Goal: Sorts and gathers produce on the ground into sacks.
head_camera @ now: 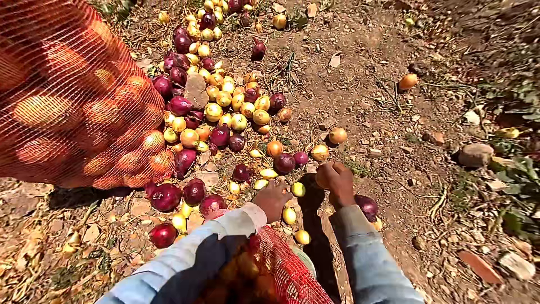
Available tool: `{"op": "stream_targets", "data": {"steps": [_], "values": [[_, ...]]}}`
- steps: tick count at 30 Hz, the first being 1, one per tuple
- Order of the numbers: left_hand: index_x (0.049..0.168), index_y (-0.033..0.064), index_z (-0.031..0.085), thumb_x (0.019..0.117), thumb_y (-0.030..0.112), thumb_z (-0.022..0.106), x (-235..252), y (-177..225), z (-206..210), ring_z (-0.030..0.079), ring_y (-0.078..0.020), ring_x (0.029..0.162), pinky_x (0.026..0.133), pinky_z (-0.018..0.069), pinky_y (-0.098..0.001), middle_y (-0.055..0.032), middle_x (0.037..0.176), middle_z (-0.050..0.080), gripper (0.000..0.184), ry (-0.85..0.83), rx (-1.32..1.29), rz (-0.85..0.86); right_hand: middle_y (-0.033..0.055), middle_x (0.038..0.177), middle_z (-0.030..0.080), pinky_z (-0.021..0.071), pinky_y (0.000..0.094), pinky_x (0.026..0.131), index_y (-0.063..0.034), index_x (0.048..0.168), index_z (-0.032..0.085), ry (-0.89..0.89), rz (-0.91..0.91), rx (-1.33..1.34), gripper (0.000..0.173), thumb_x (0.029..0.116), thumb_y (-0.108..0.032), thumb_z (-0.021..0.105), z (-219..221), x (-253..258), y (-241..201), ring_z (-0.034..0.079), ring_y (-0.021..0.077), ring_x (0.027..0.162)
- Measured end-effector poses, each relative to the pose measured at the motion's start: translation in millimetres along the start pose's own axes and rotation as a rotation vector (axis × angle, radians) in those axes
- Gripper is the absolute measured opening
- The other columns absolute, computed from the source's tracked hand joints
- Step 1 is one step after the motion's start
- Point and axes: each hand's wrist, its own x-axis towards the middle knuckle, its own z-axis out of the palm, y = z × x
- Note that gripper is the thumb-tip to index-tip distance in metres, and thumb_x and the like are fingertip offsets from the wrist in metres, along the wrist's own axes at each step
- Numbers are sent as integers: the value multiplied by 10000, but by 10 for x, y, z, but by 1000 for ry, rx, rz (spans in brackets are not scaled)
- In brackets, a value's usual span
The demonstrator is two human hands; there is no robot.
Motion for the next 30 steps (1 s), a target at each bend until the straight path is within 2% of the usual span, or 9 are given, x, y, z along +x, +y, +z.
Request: {"op": "stream_targets", "data": {"steps": [3,7,10,14,18,22,25,28,30], "values": [[1498,236,503,867,-22,706,190,-29,56,394,-561,1374,920,517,-695,-205,1558,415,712,-152,94,48,221,1373,602,447,703,1005,-153,1455,535,-38,-19,-404,535,949,-284,649,-135,907,-36,582,434,1254],[1168,92,678,845,156,779,278,-283,-257,568,-337,1227,1029,469,-548,-160,1276,611,345,-133,-260,57,317,1401,522,480,733,916,-202,1466,519,-414,38,-901,719,828,-354,813,86,1256,-116,580,530,1185],[963,89,679,889,267,772,327,-339,-677,654,-295,961,848,530,-545,-133,1018,673,214,193,-487,-137,318,1426,509,496,743,849,-233,1473,524,-372,36,-1122,729,816,-389,796,242,1134,-235,597,552,1146],[1436,273,588,893,258,709,752,-519,-1117,575,-308,1311,1010,480,-643,-37,1494,550,556,254,-77,-167,253,1346,593,510,726,826,-222,1383,590,-308,-94,-1057,688,770,-435,819,118,1257,-406,637,484,1104],[1420,301,609,822,251,782,980,-508,-1087,604,-436,1197,868,531,-687,-113,1633,350,624,27,200,-185,341,1430,475,490,755,817,-234,1354,610,-116,-11,-960,697,754,-494,854,-56,1479,-525,577,559,1164],[1466,304,544,873,323,744,885,-516,-1017,561,-506,1244,905,488,-718,-275,1450,517,626,-2,159,-408,304,1336,599,430,789,932,-219,1344,646,-264,62,-938,826,701,-714,800,-92,1742,-156,559,542,1226],[1499,307,491,877,362,755,564,-667,-1088,619,-466,1176,889,511,-701,-248,1359,596,679,59,-16,-336,241,1132,702,502,707,871,-121,1216,711,-336,-14,-668,648,803,-615,785,-88,1594,-334,661,448,1058],[1467,267,504,929,382,747,-271,-708,-1056,684,-262,1105,950,561,-536,-110,1245,686,601,244,-523,-121,94,1025,695,597,427,732,-153,1284,597,-485,186,221,522,944,-548,619,163,864,-735,691,220,860],[1510,214,467,937,439,718,-907,-689,-881,643,-173,1207,1047,534,-437,-76,1341,649,664,320,-722,27,102,1090,686,609,492,798,-198,1294,598,-581,347,736,595,911,-652,610,399,166,-1060,698,264,939]]}}
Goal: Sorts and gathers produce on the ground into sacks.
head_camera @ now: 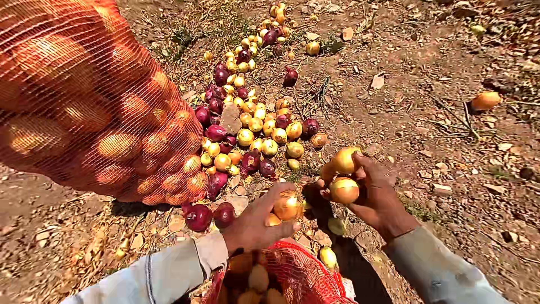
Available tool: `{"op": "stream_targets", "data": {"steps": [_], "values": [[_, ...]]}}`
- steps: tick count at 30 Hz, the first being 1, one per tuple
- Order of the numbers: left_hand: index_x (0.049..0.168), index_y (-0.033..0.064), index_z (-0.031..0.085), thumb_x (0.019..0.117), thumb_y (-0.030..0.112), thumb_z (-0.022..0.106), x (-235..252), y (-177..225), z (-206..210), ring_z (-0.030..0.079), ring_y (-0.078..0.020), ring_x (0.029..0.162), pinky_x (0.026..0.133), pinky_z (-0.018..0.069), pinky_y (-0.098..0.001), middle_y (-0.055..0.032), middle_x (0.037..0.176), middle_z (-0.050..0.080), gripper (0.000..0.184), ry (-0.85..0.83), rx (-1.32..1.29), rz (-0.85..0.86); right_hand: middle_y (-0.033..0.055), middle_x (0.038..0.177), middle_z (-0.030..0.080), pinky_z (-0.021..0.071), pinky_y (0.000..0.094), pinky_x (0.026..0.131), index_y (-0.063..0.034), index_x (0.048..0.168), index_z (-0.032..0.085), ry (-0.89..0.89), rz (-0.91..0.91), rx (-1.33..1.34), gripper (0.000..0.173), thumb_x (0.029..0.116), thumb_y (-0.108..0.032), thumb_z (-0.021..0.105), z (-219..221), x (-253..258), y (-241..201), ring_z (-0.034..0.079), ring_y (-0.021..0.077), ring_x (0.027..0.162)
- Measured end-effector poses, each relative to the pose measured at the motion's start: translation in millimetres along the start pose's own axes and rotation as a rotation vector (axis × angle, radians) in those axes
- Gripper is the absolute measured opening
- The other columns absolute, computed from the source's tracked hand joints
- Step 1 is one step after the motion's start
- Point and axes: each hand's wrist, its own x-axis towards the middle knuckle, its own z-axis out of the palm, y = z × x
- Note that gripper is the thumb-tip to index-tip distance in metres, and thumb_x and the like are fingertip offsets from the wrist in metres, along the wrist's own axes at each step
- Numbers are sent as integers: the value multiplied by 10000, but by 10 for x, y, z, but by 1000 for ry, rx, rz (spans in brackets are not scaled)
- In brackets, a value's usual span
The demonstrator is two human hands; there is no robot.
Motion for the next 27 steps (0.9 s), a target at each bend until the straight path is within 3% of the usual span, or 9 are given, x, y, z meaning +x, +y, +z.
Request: {"op": "stream_targets", "data": {"steps": [3,5,7,9,12,15,18,21,27], "values": [[1477,-19,468,967,414,676,-1037,44,-136,541,-280,1345,1158,432,-470,-224,1461,535,700,-270,-97,91,149,1203,669,558,450,990,-47,1314,548,-575,62,43,631,898,-497,700,634,-363,513,666,259,1117],[1171,-13,680,931,359,678,-1569,141,-290,686,-279,1022,906,542,-509,-183,1104,708,442,-452,68,-65,108,1365,619,485,359,1090,17,1374,570,-1182,33,-452,610,937,-391,689,807,-258,640,590,159,1257],[1041,8,748,940,224,721,-1741,198,-438,704,-339,867,820,544,-579,-181,914,728,240,-712,261,-325,20,993,726,555,287,761,-55,1067,726,-1304,-17,-818,263,923,-276,734,976,-96,691,667,58,885],[1013,-20,731,957,159,707,-1738,74,-487,675,-416,868,823,503,-646,-236,884,698,189,-790,389,-530,47,1012,729,546,333,842,-72,1117,742,-1100,-49,-1064,206,1010,-217,643,1009,254,636,665,107,903],[1072,33,689,995,360,653,-1663,-266,-547,679,-368,914,831,536,-599,-196,931,688,338,-544,557,-482,82,1198,720,565,556,920,-181,1246,704,-453,-375,-1338,261,992,-234,677,938,922,517,707,269,1039],[1258,58,665,1016,350,620,-943,-417,-869,624,-382,1184,1041,464,-604,-205,1218,672,382,-375,651,-380,170,1485,528,487,713,928,-251,1379,630,-122,-528,-1581,476,915,-268,732,935,1606,336,566,468,1253],[1457,141,559,1006,349,643,-396,-396,-1035,534,-304,1355,1124,433,-534,-117,1472,555,504,-89,805,-293,215,1641,278,440,790,886,-350,1409,604,-37,-371,-1751,664,795,-352,855,1122,1861,362,482,579,1267],[1558,213,437,889,344,762,265,-411,-1241,348,-360,1494,1096,426,-601,-79,1659,331,756,3,1132,-239,264,1671,135,413,807,888,-332,1460,555,24,-285,-1800,836,706,-387,912,1229,1967,431,438,616,1277],[1554,189,438,848,275,770,955,-936,-1348,331,-329,1516,1181,233,-677,-106,1632,383,786,-40,1349,-382,322,1525,345,509,707,825,-299,1388,604,28,-401,-1829,858,644,-647,855,1040,1984,513,508,556,1227]]}}
